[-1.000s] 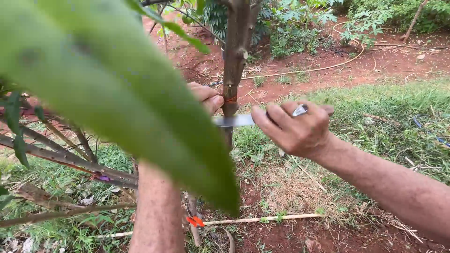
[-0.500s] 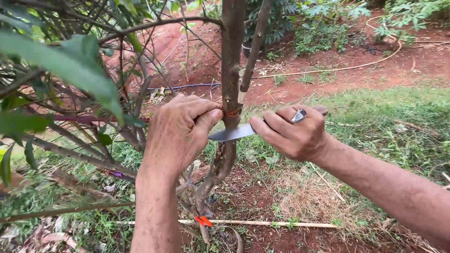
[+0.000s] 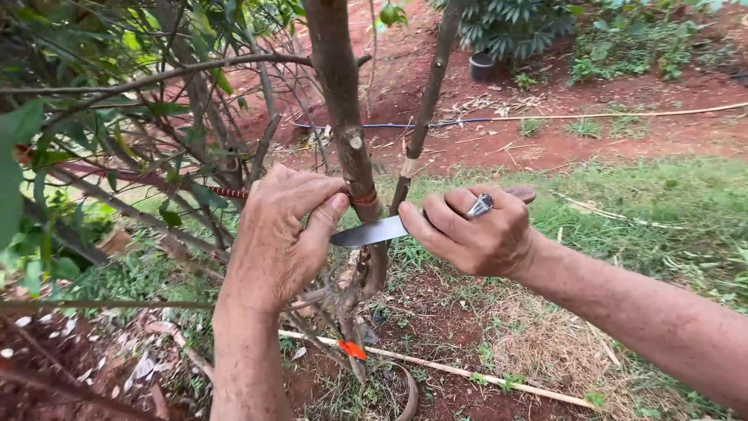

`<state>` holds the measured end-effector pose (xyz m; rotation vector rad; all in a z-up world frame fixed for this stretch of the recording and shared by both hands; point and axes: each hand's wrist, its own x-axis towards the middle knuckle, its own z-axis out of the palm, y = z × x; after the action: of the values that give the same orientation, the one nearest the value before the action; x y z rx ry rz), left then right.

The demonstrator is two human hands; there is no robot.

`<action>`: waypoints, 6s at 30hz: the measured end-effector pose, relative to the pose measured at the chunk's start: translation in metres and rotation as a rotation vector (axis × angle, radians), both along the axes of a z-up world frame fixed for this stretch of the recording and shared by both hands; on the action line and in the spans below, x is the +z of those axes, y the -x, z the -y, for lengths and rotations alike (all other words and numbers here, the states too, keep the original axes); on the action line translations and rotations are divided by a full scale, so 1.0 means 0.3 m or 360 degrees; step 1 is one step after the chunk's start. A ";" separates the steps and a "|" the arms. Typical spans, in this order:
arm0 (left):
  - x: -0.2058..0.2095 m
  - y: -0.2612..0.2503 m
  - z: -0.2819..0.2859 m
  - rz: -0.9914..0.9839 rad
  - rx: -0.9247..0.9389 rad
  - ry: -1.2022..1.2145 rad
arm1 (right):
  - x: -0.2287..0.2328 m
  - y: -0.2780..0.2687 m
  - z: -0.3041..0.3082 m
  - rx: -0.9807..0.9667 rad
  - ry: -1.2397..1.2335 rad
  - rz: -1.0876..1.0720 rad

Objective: Scraping the bark off a tree branch using a knife, likely for air layering.

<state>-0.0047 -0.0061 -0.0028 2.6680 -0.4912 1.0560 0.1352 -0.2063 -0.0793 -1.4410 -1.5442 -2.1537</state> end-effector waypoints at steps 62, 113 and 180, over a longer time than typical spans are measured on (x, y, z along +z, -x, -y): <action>-0.058 -0.003 0.087 0.0077 0.0338 0.0228 | -0.027 0.195 -0.021 0.1557 0.0157 -0.3851; -0.005 0.011 0.029 -0.0021 0.0237 0.0034 | -0.106 0.524 -0.285 0.1633 -0.0972 -0.3296; 0.013 0.012 -0.092 -0.0172 -0.0005 -0.0082 | 0.004 0.251 -0.011 -0.0831 0.0016 -0.0145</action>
<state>-0.0083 0.0215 0.0010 2.7500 -0.5076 0.9042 0.0599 -0.2029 -0.0782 -2.1008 -1.2479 -2.2883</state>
